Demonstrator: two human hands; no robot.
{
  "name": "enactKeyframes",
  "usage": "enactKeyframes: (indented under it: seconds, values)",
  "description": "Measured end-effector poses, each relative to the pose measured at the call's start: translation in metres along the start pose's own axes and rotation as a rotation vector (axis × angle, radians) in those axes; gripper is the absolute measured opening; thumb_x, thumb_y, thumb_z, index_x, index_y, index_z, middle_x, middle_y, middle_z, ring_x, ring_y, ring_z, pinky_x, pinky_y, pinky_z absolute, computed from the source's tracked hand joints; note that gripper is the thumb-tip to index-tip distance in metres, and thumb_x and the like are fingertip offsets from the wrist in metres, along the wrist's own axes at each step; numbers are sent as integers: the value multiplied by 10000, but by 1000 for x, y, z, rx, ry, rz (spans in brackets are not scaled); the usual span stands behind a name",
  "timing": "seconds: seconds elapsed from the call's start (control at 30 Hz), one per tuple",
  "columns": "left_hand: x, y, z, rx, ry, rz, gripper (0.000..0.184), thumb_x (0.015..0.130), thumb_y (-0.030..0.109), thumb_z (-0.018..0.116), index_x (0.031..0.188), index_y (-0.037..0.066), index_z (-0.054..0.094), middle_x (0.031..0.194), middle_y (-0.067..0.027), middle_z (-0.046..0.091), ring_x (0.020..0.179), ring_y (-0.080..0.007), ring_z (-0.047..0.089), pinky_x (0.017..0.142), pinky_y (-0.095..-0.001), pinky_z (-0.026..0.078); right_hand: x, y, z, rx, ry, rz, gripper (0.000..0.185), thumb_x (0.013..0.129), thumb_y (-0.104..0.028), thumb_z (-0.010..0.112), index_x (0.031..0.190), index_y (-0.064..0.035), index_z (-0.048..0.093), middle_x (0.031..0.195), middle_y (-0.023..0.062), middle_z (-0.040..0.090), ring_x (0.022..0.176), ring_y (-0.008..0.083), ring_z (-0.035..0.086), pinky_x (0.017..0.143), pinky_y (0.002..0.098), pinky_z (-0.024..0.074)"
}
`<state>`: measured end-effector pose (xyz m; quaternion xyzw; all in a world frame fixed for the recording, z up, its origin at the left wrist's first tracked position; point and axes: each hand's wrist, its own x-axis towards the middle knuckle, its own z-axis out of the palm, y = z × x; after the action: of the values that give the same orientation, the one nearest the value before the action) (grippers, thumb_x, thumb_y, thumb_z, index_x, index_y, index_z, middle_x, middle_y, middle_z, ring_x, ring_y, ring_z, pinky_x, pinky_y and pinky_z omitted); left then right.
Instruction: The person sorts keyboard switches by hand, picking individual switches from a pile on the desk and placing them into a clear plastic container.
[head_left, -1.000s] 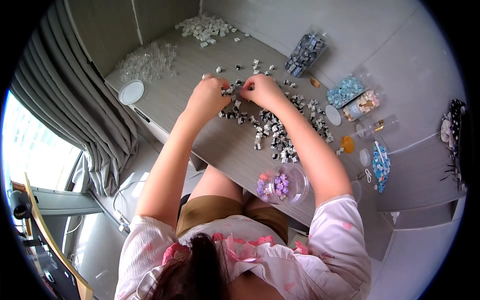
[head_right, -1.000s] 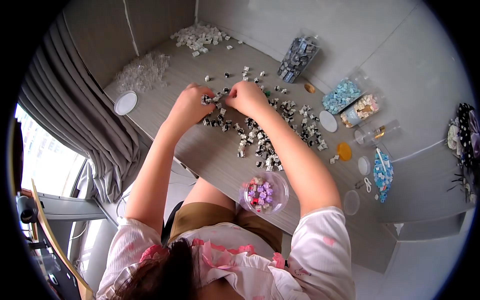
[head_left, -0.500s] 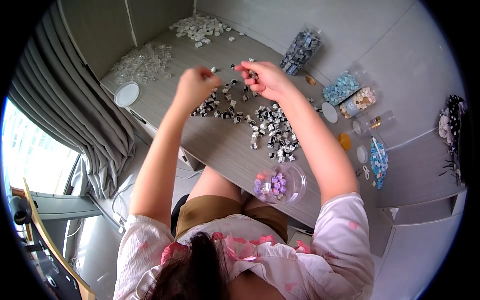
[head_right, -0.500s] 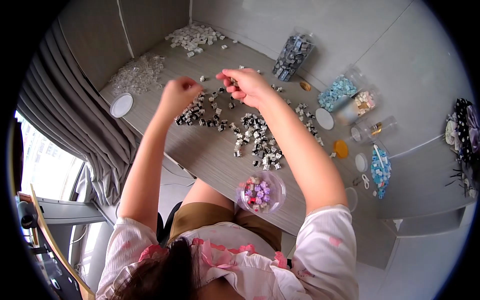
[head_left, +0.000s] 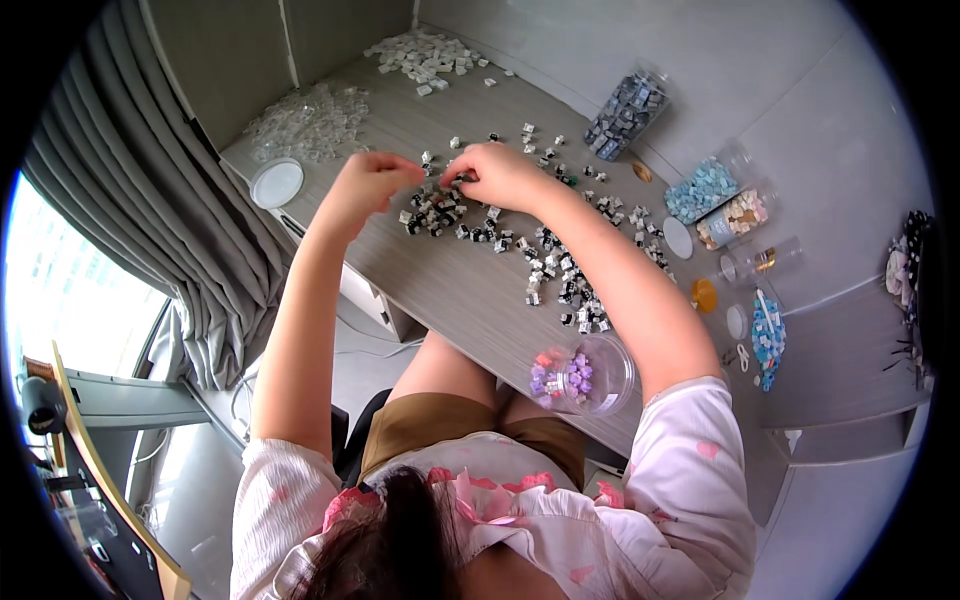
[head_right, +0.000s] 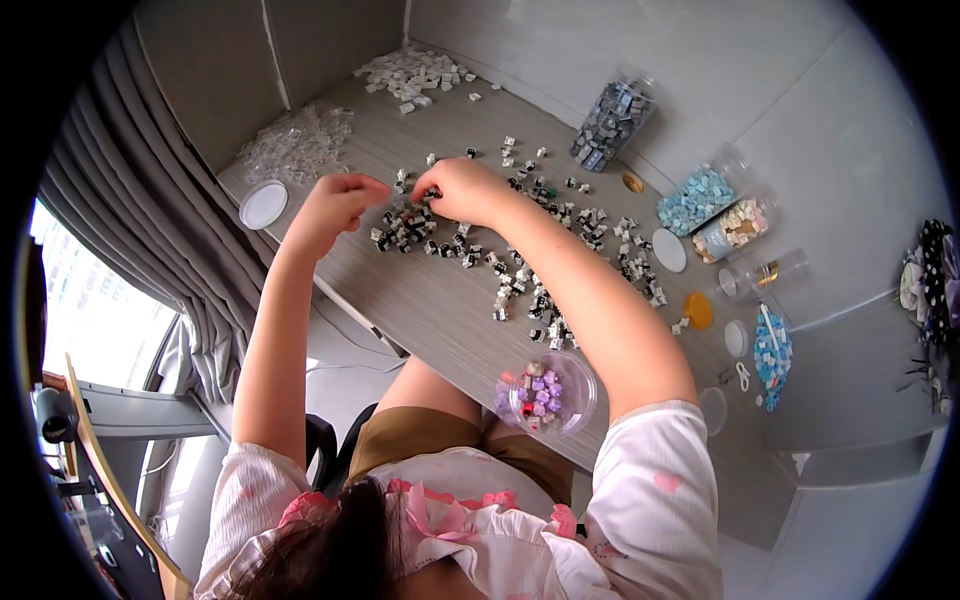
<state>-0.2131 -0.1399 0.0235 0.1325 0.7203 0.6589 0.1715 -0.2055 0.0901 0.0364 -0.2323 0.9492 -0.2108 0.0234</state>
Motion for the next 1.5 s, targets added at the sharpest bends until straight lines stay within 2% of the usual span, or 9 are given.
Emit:
enactKeyframes:
  seconds: [0.23, 0.43, 0.63, 0.8, 0.9, 1.1, 1.3, 1.43, 1.5]
  values:
    - [1, -2, 14, 682, -46, 272, 330, 691, 121, 723, 1012, 51, 751, 677, -124, 563, 637, -225, 567, 621, -360, 458, 3, 4, 9, -229, 107, -143, 241, 794, -142, 691, 1031, -148, 735, 892, 69, 659, 825, 223, 626, 708, 360, 509]
    - [10, -12, 25, 863, -12, 396, 276, 736, 143, 682, 976, 19, 739, 852, -228, 686, 838, -367, 674, 785, -425, 523, -26, -8, -29, 1080, 166, 357, 209, 905, -267, 564, 836, -70, 562, 731, -11, 453, 657, 109, 407, 454, 239, 284]
    - [26, -14, 28, 881, -81, 332, 238, 766, 157, 676, 936, -2, 726, 830, -225, 689, 825, -349, 677, 773, -419, 522, -136, -56, -81, 2101, 29, 42, 374, 966, -384, 477, 694, -146, 378, 638, -18, 379, 574, 92, 339, 383, 207, 213]
    - [28, 8, 23, 656, 59, 229, 209, 847, 179, 655, 909, -18, 685, 766, -130, 660, 702, -214, 622, 614, -349, 491, -219, -97, -78, 1275, 238, 287, 328, 1026, -281, 498, 757, -94, 511, 673, -3, 506, 569, 78, 425, 427, 196, 297]
    - [19, 28, 19, -419, -9, -12, 192, 878, 185, 639, 888, -3, 607, 760, -39, 576, 658, -123, 513, 521, -264, 401, -244, -105, -44, 670, 278, 225, 161, 975, -146, 598, 871, -25, 613, 734, 37, 578, 663, 131, 553, 580, 248, 439]
    - [-50, 59, 89, -1258, -414, -470, 131, 834, 97, 441, 892, 14, 523, 878, -106, 578, 674, -126, 498, 413, -190, 332, -255, -128, -32, 50, 184, 63, 143, 863, -152, 712, 952, -45, 678, 1001, 77, 623, 864, 265, 634, 748, 370, 521]
    - [-121, 56, 167, -887, -631, -273, 236, 943, 187, 435, 863, 24, 584, 804, -56, 555, 655, -119, 478, 507, -216, 352, -274, -125, -38, 196, 304, 13, 84, 817, -55, 710, 897, -40, 691, 913, 81, 674, 768, 250, 662, 674, 350, 536]
    - [-143, 60, 197, 224, -328, 821, 66, 899, 30, 583, 912, -29, 610, 833, -137, 574, 741, -283, 580, 660, -360, 488, -293, -115, -56, 158, 396, -26, 115, 745, 7, 692, 852, -30, 673, 765, 82, 652, 651, 232, 633, 575, 331, 506]
    - [-153, 59, 201, 434, -353, 837, 59, 856, 28, 625, 895, -15, 614, 887, -178, 575, 800, -342, 582, 692, -396, 489, -303, -105, -55, 154, 386, -40, 112, 735, 21, 678, 835, -26, 663, 730, 82, 636, 623, 220, 616, 549, 318, 491]
